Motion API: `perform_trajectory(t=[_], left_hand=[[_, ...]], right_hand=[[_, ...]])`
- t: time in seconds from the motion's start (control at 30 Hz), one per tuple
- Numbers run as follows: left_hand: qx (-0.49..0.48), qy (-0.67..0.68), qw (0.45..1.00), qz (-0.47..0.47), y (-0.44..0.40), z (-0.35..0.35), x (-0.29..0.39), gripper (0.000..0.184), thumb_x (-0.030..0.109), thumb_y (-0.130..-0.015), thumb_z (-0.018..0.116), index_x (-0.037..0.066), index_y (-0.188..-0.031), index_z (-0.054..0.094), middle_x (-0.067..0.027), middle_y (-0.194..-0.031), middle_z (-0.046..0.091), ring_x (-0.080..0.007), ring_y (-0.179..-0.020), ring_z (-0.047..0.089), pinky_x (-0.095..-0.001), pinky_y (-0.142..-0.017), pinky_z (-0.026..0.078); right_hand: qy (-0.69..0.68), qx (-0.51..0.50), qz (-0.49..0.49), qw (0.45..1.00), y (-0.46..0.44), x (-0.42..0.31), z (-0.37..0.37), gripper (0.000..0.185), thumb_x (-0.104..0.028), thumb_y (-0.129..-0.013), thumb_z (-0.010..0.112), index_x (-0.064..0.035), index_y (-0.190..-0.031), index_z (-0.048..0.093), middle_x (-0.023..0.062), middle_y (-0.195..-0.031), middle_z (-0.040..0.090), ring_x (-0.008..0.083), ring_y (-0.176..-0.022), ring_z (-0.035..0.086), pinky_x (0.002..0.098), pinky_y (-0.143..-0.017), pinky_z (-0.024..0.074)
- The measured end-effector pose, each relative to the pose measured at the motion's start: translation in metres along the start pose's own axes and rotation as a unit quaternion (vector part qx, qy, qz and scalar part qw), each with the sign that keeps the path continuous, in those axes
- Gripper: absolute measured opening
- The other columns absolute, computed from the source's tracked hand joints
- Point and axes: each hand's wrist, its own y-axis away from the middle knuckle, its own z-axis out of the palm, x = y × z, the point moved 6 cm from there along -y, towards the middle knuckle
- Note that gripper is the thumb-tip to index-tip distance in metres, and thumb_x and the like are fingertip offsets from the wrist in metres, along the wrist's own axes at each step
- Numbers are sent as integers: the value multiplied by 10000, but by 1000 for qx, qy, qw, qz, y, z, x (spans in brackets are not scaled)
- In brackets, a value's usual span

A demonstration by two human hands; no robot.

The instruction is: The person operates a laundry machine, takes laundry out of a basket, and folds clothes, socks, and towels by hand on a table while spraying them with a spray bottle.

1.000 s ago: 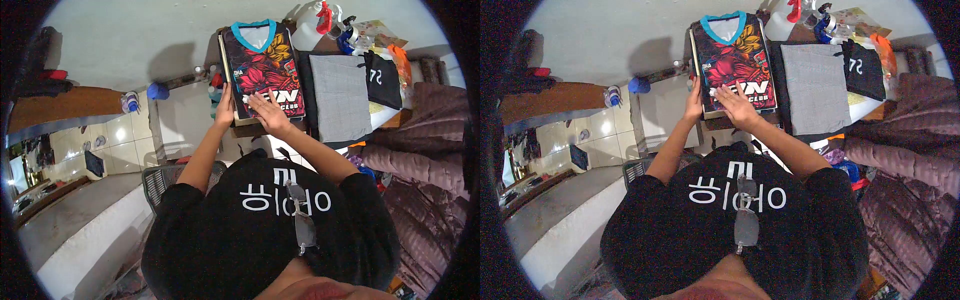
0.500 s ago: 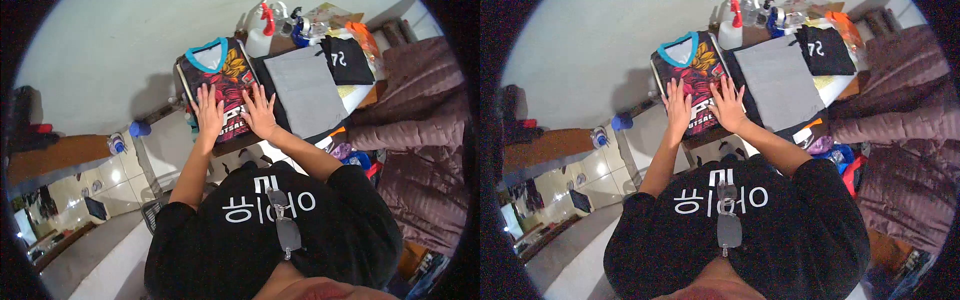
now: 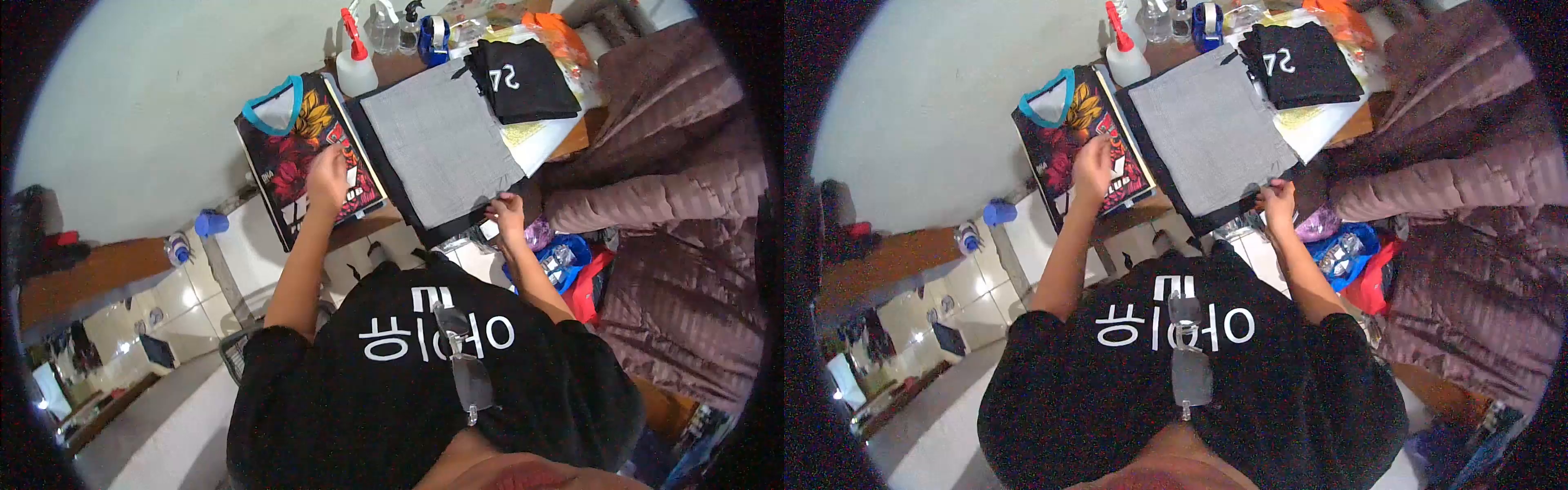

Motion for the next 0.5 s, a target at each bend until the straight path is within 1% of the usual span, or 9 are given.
perform_trajectory(t=[0.03,0.07,0.1,0.17,0.2,0.3,0.4,0.43,0.5], left_hand=[[-64,33,993,-89,-4,21,12,246,143,-819,560,28,-1035,578,-214,-924,625,-368,-888,593,-410,-773,467],[-65,70,990,-104,-7,48,3,295,184,-813,583,26,-1061,566,-218,-909,631,-371,-864,606,-408,-759,475],[-85,80,980,-160,-10,79,-18,366,223,-797,609,22,-1096,545,-217,-908,631,-364,-872,608,-403,-768,473],[-85,18,979,-182,-21,83,2,518,289,-759,649,-19,-1144,491,-227,-925,625,-369,-874,603,-415,-778,468],[-80,2,976,-202,-24,85,7,584,313,-745,662,-34,-1168,460,-246,-972,611,-381,-894,593,-424,-793,462],[29,-126,974,-187,-21,97,1,738,368,-710,693,-55,-1221,371,-306,-1114,527,-411,-990,550,-440,-855,438],[-21,-31,954,-299,-15,106,6,879,420,-669,724,-83,-1248,295,-342,-1206,438,-434,-1083,494,-439,-910,411],[-31,-19,944,-327,-17,103,4,972,464,-635,746,-109,-1258,270,-329,-1196,458,-406,-1110,493,-421,-925,407],[-37,-16,933,-356,-19,101,6,958,465,-624,754,-113,-1244,309,-308,-1200,470,-388,-1110,499,-411,-915,414]], right_hand=[[-69,-29,58,996,3,5,-1,300,-66,-799,560,-11,-1051,408,137,-880,545,235,-783,583,341,-686,505],[-137,-55,117,982,10,7,0,278,-73,-816,545,-16,-1044,396,137,-867,548,241,-792,587,345,-694,508],[-170,-89,117,974,11,6,0,255,-74,-826,530,-20,-1039,401,137,-867,551,244,-796,590,344,-699,508],[-221,-146,139,954,2,9,-1,229,-67,-840,497,-25,-1050,415,130,-878,555,237,-797,592,341,-704,509],[-181,-137,144,963,-6,15,-8,231,-67,-839,501,-26,-1051,420,128,-881,556,237,-797,592,338,-704,509],[-96,-98,151,979,-14,27,-26,215,-80,-836,527,-16,-1026,451,112,-885,555,234,-801,590,330,-698,513],[-157,-197,236,938,-17,40,-28,192,-99,-833,542,-2,-982,470,110,-884,552,242,-806,586,371,-765,502],[-204,-221,258,918,-2,20,-22,161,-122,-841,545,4,-925,489,116,-857,553,254,-814,577,415,-849,468],[-235,-264,282,892,-10,35,-20,161,-140,-844,553,-1,-898,493,121,-836,550,261,-817,571,430,-881,446]])
